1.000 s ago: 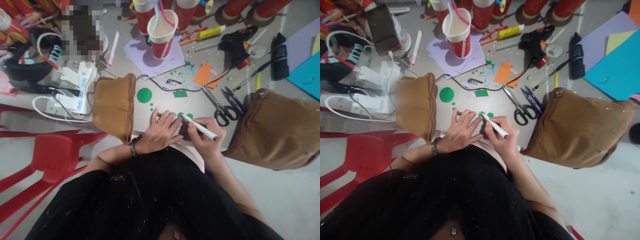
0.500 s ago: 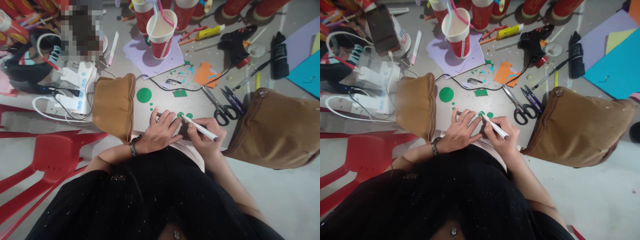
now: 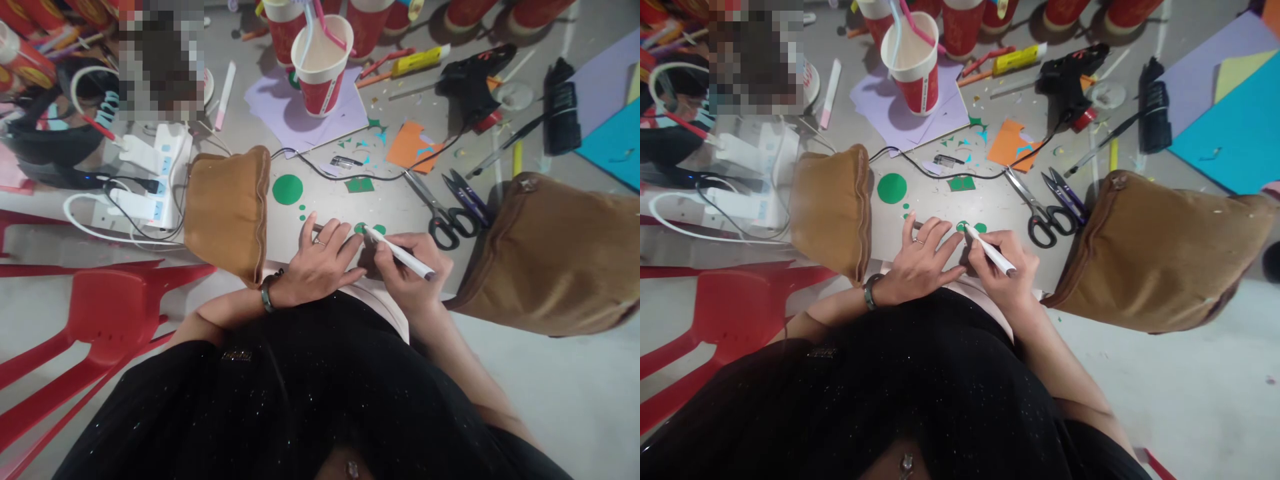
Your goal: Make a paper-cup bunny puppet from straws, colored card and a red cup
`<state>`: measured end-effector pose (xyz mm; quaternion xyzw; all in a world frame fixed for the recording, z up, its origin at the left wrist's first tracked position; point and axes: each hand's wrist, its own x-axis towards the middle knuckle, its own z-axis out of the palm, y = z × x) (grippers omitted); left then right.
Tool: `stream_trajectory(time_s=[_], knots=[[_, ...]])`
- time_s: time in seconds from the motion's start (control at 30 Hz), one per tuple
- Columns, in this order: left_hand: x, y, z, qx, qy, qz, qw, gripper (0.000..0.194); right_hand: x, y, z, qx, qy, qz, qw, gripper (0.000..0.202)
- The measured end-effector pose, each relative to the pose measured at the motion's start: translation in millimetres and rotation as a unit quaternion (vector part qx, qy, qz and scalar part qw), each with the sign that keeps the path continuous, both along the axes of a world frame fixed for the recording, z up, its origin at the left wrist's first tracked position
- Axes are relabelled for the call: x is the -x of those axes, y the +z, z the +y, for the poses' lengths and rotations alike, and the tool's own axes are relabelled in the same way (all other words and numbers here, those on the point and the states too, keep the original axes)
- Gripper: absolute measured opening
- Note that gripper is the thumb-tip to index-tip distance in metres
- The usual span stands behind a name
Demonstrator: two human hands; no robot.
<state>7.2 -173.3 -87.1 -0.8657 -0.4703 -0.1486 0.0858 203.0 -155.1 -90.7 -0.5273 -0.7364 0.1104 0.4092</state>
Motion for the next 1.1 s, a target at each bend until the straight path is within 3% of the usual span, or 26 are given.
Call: stream_trajectory(time_s=[0.43,0.8,1.1], knots=[[0,-1.9,-1,0.03,0.004,-0.006,1.0,0.052,-1,-0.5,1,-0.025,0.002,0.016,1.0,0.006],[-1,-2.8,-1,0.005,0.006,-0.001,1.0,0.052,0,3.4,1,-0.031,0.007,0.024,0.999,0.008],[0,-2.4,0,-0.015,0.0,0.003,1.0,0.049,-2,-7.0,-2,0.005,-0.031,-0.006,0.999,0.015]])
